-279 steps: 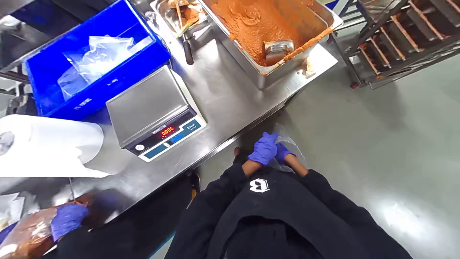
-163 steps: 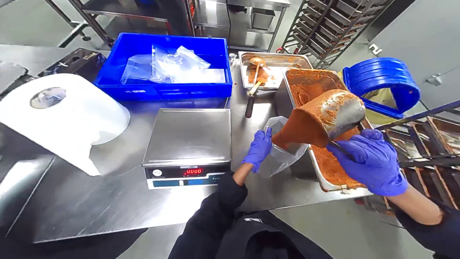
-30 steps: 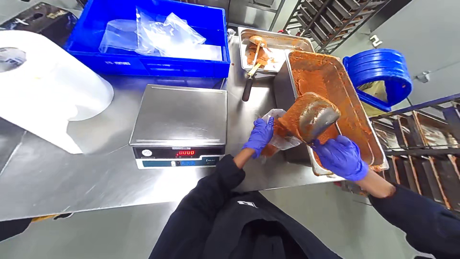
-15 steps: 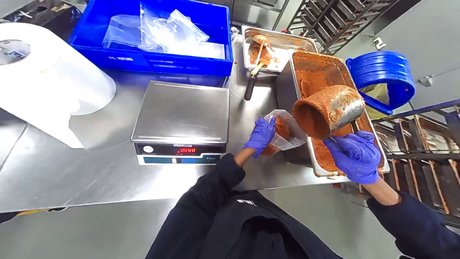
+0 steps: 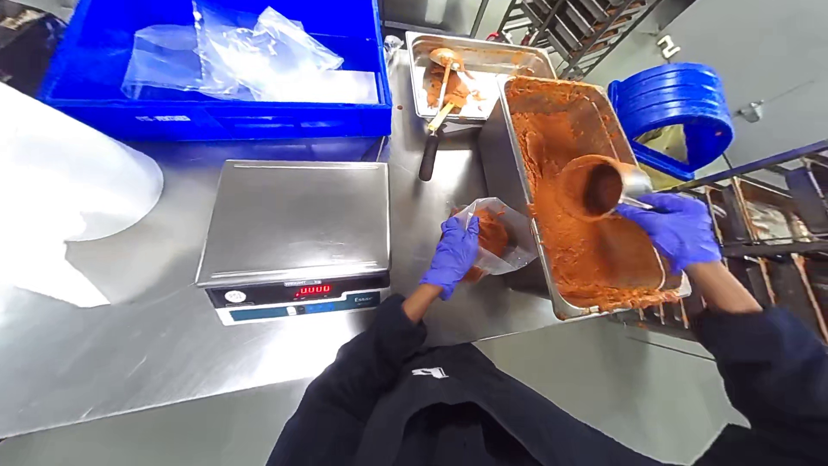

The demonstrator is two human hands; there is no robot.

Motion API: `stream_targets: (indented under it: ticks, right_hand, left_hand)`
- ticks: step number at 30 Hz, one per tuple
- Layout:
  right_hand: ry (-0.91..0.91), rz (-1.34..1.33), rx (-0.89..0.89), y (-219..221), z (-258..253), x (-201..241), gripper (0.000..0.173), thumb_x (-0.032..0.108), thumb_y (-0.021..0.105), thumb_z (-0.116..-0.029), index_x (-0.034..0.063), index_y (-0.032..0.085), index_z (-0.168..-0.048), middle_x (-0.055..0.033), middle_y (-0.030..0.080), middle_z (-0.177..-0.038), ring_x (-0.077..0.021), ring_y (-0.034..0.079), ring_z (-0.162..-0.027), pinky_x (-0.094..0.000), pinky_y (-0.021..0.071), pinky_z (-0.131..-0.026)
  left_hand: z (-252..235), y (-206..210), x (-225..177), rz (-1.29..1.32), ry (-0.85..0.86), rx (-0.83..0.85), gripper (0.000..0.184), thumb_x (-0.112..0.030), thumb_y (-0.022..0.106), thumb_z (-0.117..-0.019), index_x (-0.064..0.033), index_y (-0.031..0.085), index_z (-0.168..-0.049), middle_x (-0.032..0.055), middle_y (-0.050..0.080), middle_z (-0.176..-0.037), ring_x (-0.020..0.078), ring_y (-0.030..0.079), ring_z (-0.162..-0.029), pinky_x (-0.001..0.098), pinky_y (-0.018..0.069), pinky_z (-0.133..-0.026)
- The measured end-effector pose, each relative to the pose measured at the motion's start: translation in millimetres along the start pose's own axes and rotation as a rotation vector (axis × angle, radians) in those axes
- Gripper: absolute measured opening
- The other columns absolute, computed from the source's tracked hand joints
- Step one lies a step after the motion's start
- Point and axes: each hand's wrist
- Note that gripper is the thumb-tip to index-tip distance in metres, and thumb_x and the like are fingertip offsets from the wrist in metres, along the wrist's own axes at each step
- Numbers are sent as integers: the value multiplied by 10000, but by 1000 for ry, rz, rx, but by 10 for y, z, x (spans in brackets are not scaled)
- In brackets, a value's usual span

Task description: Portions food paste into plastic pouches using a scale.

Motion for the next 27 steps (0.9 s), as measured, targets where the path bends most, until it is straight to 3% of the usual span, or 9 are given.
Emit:
stream_targets:
  ticks: [1, 3, 5, 7, 11, 14, 18, 22, 27]
  right_hand:
    - [-36, 138, 88, 80, -242, -69, 252, 204, 772, -918, -20, 751, -1032, -236, 703, -1037, -361, 645, -1023, -590, 475, -924]
    - [-139, 415, 236, 369, -728, -218, 220, 233, 731, -953, 19, 769, -980, -273, 704, -1068, -495, 601, -1150, -705, 436, -949]
    - [-229, 636, 363, 715, -1123, -327, 175, 229, 693, -951, 78, 773, -988, -240, 707, -1107, -503, 577, -1203, -710, 464, -914]
    - [-349, 763, 510, 1010, -1299, -351, 145, 166, 684, -921, 56, 759, -977, -234, 706, -1085, -484, 591, -1184, -673, 476, -927]
    - [-524, 853, 804, 1188, -1056, -140, 170, 120, 666, -926, -14, 728, -1011, -264, 690, -1085, -483, 602, -1156, -653, 442, -986]
    - [-487, 777, 935, 1105, -696, -195, 170, 125, 714, -900, 0, 735, -1014, -273, 677, -1104, -499, 588, -1168, -674, 465, -930]
    - [-369, 533, 1028, 1015, -210, -372, 170, 169, 765, -877, 1, 745, -894, -244, 697, -952, -458, 648, -994, -654, 476, -856]
    - [5, 230, 879, 712, 62, -402, 186, 171, 769, -914, -3, 723, -867, -132, 654, -781, -249, 602, -749, -487, 464, -725]
    - [347, -239, 385, 365, 537, -447, 72, 79, 739, -903, 19, 700, -903, -9, 661, -758, -55, 589, -680, -281, 514, -681]
  left_hand:
    - [-5, 5, -2, -2, -7, 0, 582, -438, 347, -1106, 44, 473, -1406, 276, 536, -1373, 356, 611, -1204, 508, 507, -1010]
    - [-4, 12, -3, -8, -20, 7, 585, -444, 340, -1106, 32, 448, -1429, 269, 530, -1377, 348, 634, -1154, 507, 530, -969]
    - [-7, 12, 10, -3, -26, 7, 584, -439, 336, -1108, 24, 426, -1453, 271, 535, -1374, 353, 652, -1112, 521, 542, -940]
    - [1, 16, 21, -3, -31, 11, 580, -436, 335, -1109, 19, 419, -1458, 266, 544, -1370, 353, 649, -1127, 529, 537, -951]
    - [7, 6, 45, 20, -24, 3, 561, -427, 340, -1109, 14, 433, -1442, 250, 569, -1326, 329, 669, -1056, 512, 555, -903]
    - [7, 6, 28, 46, -52, -3, 562, -442, 367, -1101, 9, 444, -1428, 239, 585, -1300, 318, 678, -1023, 513, 563, -880]
    - [-15, 15, 27, 31, -38, 10, 565, -442, 376, -1099, 21, 454, -1416, 243, 570, -1317, 317, 672, -1045, 497, 561, -891]
    - [2, -20, 3, 38, -37, 39, 560, -436, 379, -1100, 24, 441, -1415, 241, 573, -1294, 300, 674, -1006, 477, 565, -873]
    - [-20, 1, -10, 19, -53, 48, 578, -459, 361, -1099, 22, 434, -1411, 244, 569, -1265, 296, 674, -944, 475, 565, -848]
Point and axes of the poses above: each hand's wrist, its own z-axis away from the middle knuckle, its own y-axis out of the palm, x = y × z
